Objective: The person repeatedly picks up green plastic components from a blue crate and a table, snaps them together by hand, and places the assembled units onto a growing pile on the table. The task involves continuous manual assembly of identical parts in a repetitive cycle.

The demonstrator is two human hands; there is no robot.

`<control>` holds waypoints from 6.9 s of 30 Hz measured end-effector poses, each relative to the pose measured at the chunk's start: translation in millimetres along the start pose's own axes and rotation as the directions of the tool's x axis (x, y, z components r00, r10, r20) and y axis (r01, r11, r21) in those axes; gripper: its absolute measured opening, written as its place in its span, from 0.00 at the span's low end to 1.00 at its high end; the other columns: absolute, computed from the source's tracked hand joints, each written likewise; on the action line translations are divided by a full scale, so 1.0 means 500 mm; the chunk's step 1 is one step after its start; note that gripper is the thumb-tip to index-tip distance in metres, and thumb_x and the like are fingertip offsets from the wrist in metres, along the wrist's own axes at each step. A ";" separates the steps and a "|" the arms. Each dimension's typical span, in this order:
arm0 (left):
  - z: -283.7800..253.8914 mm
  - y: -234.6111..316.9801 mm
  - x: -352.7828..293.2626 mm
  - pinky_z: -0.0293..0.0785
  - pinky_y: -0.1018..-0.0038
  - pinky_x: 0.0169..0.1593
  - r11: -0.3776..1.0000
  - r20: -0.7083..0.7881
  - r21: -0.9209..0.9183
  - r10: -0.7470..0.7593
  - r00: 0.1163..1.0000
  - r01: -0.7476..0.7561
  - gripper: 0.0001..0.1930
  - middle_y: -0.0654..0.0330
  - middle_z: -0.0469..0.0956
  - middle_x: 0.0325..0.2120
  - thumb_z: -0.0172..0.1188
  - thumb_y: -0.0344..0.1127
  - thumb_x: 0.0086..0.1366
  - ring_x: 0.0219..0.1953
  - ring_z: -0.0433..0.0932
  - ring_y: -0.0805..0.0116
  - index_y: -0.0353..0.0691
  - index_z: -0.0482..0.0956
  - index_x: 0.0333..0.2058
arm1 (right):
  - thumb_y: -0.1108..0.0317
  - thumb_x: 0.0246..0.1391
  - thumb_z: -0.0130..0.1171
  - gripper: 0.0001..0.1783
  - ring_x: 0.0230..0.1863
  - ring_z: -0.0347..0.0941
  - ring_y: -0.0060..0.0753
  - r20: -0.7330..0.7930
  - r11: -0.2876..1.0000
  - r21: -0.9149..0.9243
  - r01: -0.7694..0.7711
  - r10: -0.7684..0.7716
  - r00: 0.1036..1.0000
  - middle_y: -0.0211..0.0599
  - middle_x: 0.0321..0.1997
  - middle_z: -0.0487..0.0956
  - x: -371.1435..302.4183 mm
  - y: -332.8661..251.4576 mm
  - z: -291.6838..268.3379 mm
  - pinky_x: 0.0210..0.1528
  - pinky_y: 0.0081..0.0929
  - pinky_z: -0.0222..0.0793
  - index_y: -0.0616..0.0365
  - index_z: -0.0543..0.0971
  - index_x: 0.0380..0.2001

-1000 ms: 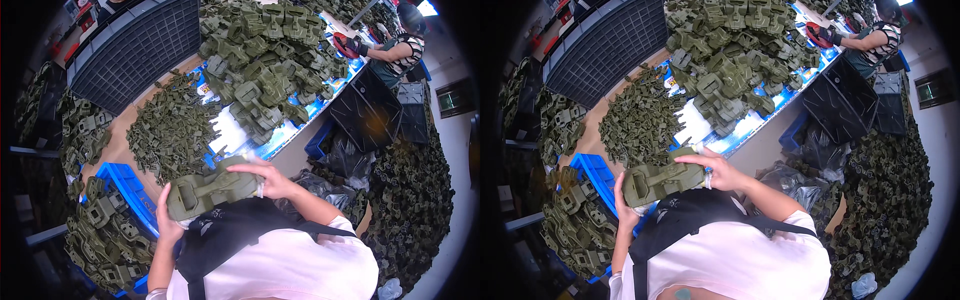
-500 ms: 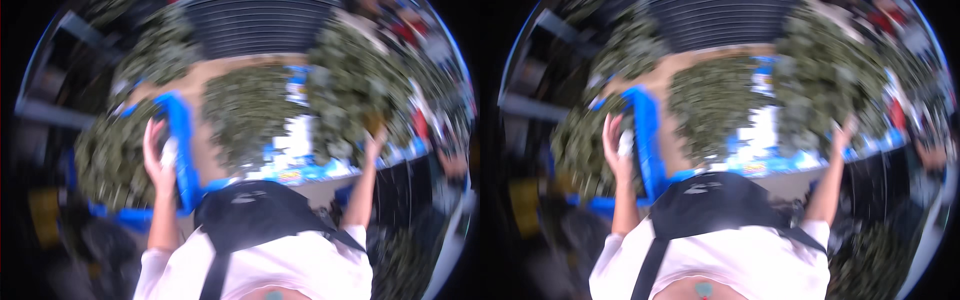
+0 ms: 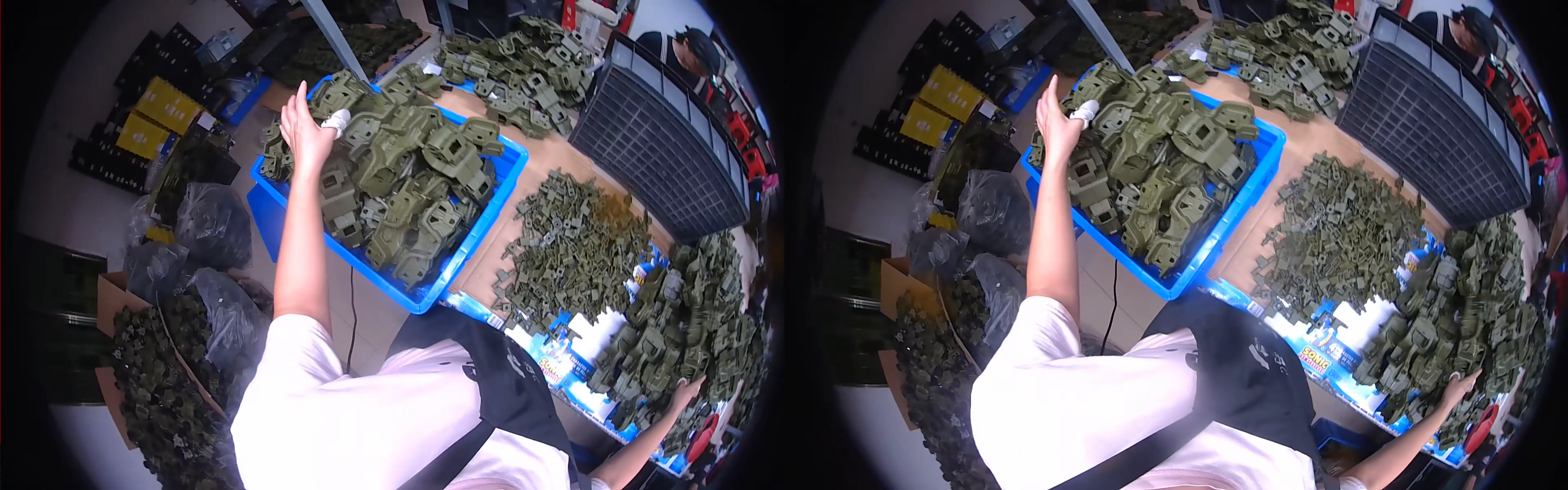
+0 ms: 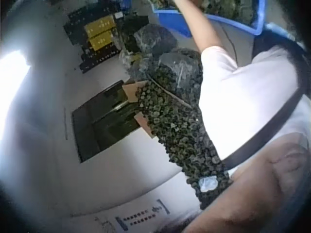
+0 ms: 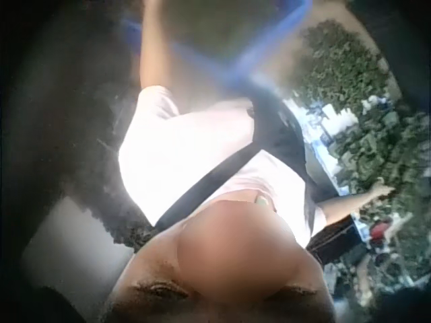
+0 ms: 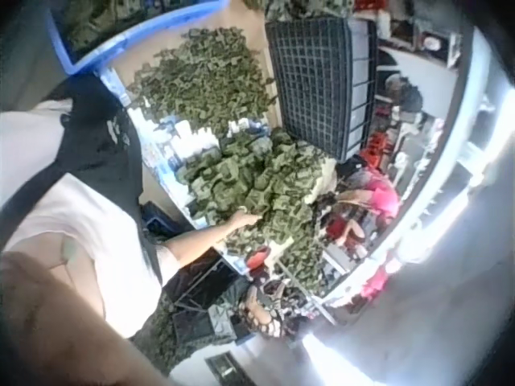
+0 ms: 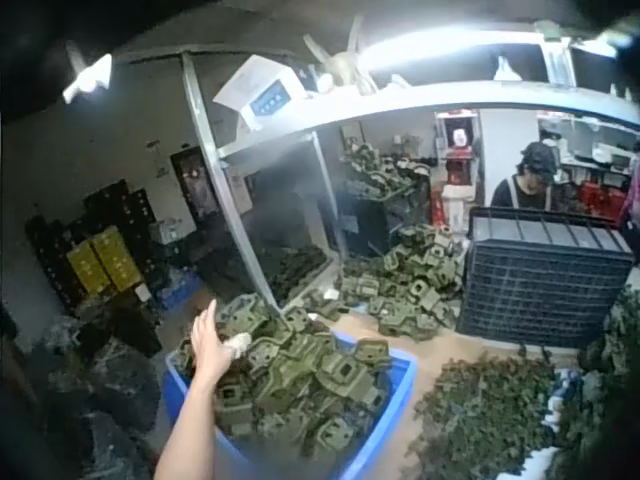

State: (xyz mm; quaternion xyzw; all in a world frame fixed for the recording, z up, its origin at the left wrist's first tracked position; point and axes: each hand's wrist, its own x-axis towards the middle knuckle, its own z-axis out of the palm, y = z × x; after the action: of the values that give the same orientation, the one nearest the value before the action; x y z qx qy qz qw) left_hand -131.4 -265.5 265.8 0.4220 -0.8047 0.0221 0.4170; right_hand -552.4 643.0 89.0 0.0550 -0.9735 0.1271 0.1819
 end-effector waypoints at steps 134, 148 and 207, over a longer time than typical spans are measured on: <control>0.044 0.470 -0.515 0.77 0.68 0.31 0.097 0.832 0.384 0.394 -0.390 0.918 0.21 0.59 0.74 0.30 0.57 0.49 0.57 0.29 0.77 0.64 0.44 0.68 0.45 | 0.84 0.32 0.52 0.24 0.41 0.73 0.47 0.433 0.577 0.803 0.149 -0.737 0.519 0.47 0.37 0.77 -0.384 -0.874 -0.196 0.41 0.33 0.71 0.56 0.76 0.38; 0.033 0.493 -0.520 0.78 0.73 0.32 0.182 0.845 0.326 0.385 -0.372 0.928 0.17 0.59 0.76 0.33 0.54 0.44 0.60 0.30 0.78 0.69 0.41 0.71 0.45 | 0.80 0.34 0.52 0.20 0.29 0.74 0.47 0.536 0.627 0.721 0.297 -0.775 0.335 0.43 0.29 0.73 -0.384 -0.926 -0.202 0.33 0.39 0.71 0.57 0.76 0.37; -0.015 0.566 -0.422 0.47 0.50 0.62 0.395 0.412 -0.910 0.828 -0.380 -0.126 0.41 0.48 0.69 0.47 0.59 0.43 0.54 0.53 0.66 0.51 0.44 0.47 0.62 | 0.65 0.42 0.60 0.35 0.48 0.70 0.53 0.636 0.755 0.655 -0.027 -0.533 0.558 0.56 0.45 0.73 -0.351 -0.844 -0.164 0.51 0.39 0.65 0.61 0.64 0.55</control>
State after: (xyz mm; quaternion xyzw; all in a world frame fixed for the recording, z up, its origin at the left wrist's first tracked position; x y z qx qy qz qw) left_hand -261.4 58.5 214.6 -0.2760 -0.8876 -0.2813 -0.2384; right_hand -296.8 269.7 194.4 0.3085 -0.8351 0.3589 -0.2806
